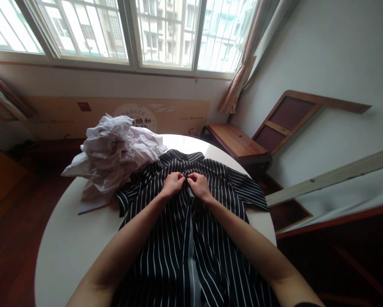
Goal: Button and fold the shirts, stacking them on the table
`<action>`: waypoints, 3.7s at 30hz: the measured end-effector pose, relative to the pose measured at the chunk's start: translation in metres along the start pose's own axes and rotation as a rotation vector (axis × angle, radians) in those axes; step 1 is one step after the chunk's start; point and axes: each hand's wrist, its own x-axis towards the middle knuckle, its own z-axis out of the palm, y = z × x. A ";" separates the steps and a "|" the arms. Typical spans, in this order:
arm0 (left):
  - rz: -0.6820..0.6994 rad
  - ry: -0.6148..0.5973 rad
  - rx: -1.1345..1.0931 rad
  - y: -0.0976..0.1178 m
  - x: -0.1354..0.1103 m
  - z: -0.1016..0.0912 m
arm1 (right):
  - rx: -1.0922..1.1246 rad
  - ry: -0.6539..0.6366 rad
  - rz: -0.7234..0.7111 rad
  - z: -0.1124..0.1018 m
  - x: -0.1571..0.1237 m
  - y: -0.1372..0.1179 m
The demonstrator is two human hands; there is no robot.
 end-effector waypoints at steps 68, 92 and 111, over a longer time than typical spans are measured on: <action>-0.043 0.106 -0.140 0.007 -0.001 0.001 | -0.223 0.143 -0.217 0.010 -0.007 -0.010; 0.286 0.162 0.466 -0.008 -0.014 -0.011 | -0.301 -0.017 -0.176 -0.028 0.001 0.024; 0.398 0.058 0.747 -0.007 0.028 -0.018 | -0.583 -0.046 -0.173 -0.038 0.062 0.054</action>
